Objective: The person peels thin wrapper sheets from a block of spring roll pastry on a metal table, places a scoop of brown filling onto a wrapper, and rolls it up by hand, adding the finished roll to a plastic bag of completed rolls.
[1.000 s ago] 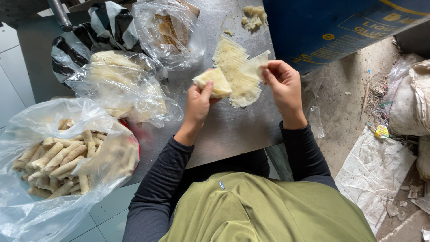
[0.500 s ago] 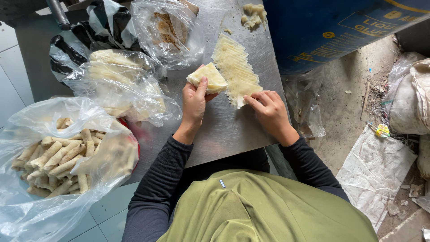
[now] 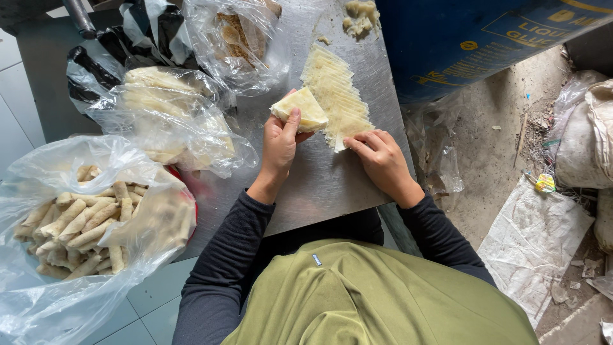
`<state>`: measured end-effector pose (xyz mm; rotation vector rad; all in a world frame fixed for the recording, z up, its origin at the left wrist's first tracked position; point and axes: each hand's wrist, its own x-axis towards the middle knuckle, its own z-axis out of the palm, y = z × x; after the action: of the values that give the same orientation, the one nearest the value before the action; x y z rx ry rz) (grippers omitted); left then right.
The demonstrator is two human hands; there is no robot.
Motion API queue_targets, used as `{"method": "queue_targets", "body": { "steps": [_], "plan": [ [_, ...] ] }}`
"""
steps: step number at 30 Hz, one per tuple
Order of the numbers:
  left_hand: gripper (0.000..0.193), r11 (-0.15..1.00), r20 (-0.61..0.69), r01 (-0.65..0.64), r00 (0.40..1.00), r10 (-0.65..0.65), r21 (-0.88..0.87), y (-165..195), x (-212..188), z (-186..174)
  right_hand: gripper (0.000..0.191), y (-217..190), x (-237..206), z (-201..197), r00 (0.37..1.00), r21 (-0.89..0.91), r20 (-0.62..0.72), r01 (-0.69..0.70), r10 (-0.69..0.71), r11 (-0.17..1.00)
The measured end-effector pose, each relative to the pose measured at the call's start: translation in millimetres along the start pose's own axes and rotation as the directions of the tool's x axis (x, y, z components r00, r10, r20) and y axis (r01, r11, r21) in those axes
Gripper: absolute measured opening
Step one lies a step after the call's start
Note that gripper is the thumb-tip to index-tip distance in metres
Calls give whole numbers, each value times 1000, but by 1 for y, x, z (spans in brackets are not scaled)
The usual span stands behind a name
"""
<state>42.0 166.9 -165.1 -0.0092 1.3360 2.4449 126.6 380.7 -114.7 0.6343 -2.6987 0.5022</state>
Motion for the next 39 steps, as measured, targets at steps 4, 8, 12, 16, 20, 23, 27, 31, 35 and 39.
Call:
{"method": "queue_targets", "body": {
  "steps": [4,8,12,16,20,23,27,31,35,39],
  "plan": [
    [52,999,54,10,998,-12,35,-4,-2,2,39,-13,10,-10,992,211,-54,-103,117,972],
    [55,989,236,-41,972,7,140,-15,-8,8,42,-23,20,-5,954,405,-160,-171,254,898],
    [55,972,337,0,938,-81,233,-19,-10,5,26,-13,27,12,895,614,115,-405,431,677],
    [54,979,348,130,921,-177,155,-20,-2,-1,14,21,25,8,782,898,396,-439,482,-25],
    [51,990,228,131,963,-140,55,-18,1,-2,7,47,27,-3,707,924,382,-313,595,-221],
    [52,995,96,93,991,-90,-30,-8,1,-5,8,40,25,-2,804,875,14,-298,594,383],
    [56,999,-41,26,999,-28,-42,7,0,-5,16,22,18,-4,981,227,-108,-136,164,964],
    [58,999,-51,2,999,-5,-47,12,-1,-1,21,12,11,-5,999,33,-36,-35,36,999],
    [59,999,-29,12,999,-13,-39,13,-2,0,23,7,2,-8,1000,16,-17,-2,3,1000],
    [59,999,-27,18,999,-18,-28,15,-3,2,24,6,-3,-6,1000,10,-4,7,-7,1000]
  ]
}}
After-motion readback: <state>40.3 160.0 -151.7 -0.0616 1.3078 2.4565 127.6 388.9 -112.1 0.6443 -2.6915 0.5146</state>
